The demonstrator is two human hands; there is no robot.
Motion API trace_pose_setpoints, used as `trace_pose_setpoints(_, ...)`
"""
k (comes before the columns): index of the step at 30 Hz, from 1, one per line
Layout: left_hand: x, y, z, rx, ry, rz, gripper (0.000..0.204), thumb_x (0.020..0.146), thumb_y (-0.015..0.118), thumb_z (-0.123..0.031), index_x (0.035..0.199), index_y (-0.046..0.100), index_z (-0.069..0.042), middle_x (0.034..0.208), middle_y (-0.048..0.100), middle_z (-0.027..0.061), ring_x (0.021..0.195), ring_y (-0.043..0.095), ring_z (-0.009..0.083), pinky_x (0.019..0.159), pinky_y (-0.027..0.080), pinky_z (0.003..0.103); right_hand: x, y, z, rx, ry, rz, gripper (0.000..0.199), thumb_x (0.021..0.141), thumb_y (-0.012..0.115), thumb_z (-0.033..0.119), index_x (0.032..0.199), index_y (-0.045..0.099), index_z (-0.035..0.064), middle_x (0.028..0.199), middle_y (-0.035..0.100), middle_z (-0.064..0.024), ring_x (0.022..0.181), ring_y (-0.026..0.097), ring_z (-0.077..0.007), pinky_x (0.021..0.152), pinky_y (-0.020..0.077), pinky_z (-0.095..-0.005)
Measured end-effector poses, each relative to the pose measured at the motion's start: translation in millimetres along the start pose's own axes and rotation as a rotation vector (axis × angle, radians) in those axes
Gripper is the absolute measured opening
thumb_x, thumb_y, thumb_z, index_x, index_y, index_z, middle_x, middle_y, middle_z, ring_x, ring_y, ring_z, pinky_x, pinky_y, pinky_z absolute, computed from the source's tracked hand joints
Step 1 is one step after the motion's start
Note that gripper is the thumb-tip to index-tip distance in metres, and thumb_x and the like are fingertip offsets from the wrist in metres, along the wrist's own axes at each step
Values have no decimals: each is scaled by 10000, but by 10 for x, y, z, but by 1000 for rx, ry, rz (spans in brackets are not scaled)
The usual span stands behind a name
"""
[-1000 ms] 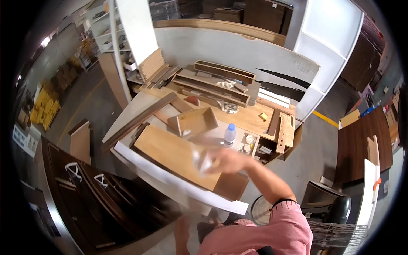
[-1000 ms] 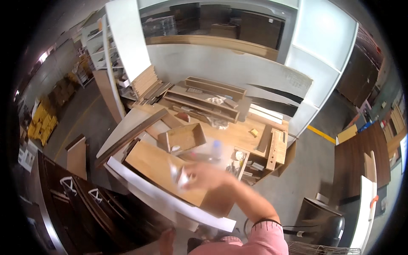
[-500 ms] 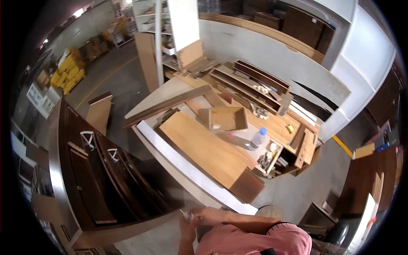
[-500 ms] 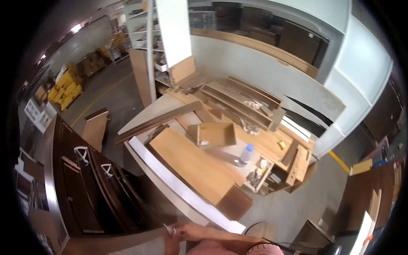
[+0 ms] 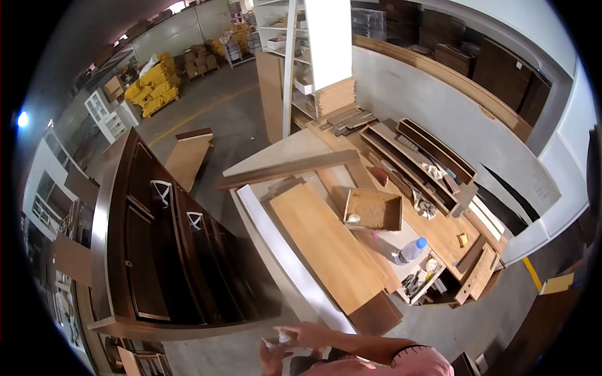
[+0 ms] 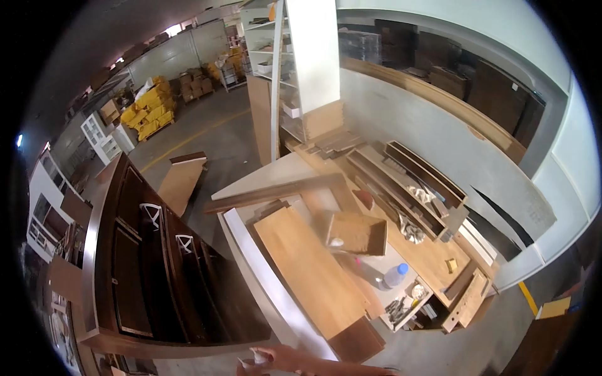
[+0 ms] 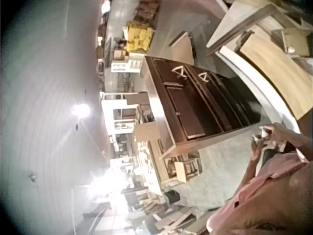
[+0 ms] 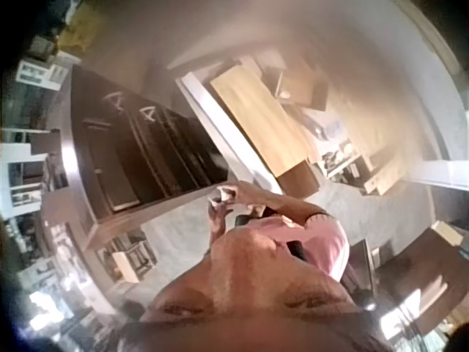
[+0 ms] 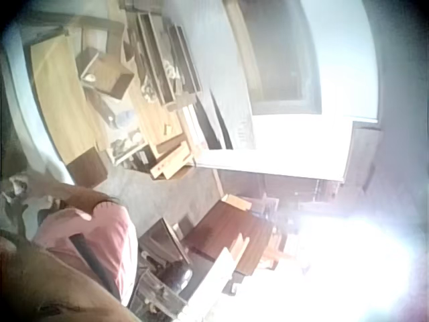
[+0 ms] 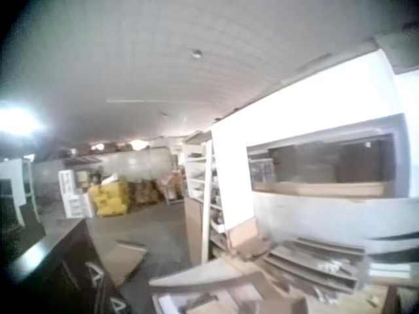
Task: The person applies adhesive from bottles to white furniture panels, staples components using a pneumatic tool, and feeds panels into a rolling laminating machine.
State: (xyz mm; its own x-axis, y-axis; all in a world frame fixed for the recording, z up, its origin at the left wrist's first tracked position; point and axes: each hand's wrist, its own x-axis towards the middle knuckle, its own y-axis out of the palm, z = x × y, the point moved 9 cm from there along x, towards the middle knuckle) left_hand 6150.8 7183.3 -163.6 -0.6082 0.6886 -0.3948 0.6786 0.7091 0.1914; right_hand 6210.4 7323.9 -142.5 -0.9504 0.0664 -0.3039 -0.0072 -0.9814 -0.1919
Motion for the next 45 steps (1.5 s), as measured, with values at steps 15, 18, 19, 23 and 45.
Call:
trace_pose_setpoints(15, -425, -459, 25, 498, 93, 54, 245, 987, 585, -137, 1206, 572, -27, 1083, 660, 121, 942, 670, 211, 767, 600, 358, 5, 830, 31, -81, -58, 4, 590, 983, 600, 201, 1537, 402, 162, 1133, 716, -127, 1011, 692, -274, 869, 522, -355)
trace_pose_setpoints(18, -720, -668, -88, 22, 39, -41, 261, 954, 619, -117, 1183, 598, 6, 1104, 681, 107, 957, 676, 185, 755, 581, 330, 51, 1082, 300, -196, -150, -29, 534, 948, 625, 199, 1462, 494, 139, 998, 730, -127, 883, 706, -279, 785, 540, -384)
trace_pose_setpoints(19, -804, -722, -175, 34, -22, -123, 274, 949, 620, -114, 1186, 591, 21, 1114, 686, 107, 960, 678, 183, 754, 581, 331, 73, 1168, 371, -184, -136, -14, 515, 937, 631, 192, 1436, 519, 130, 961, 730, -123, 845, 707, -276, 763, 543, -391)
trace_pose_setpoints(23, -1174, -1342, 12, -18, 4, -201, 313, 927, 619, -88, 1210, 559, 30, 1145, 686, 158, 923, 693, 206, 739, 604, 340, 91, 1721, 632, -192, -221, -47, 482, 917, 672, 228, 1376, 568, 124, 989, 722, -107, 887, 694, -276, 751, 537, -400)
trace_pose_setpoints(45, -2214, -2951, 1021, -209, -138, -738, 294, 904, 685, -154, 1134, 541, -42, 931, 644, 80, 860, 660, 200, 723, 555, 348, 267, 1942, 397, -386, -1, 95, 511, 924, 657, 351, 1378, 579, 130, 1278, 661, -141, 1148, 644, -308, 957, 505, -403)
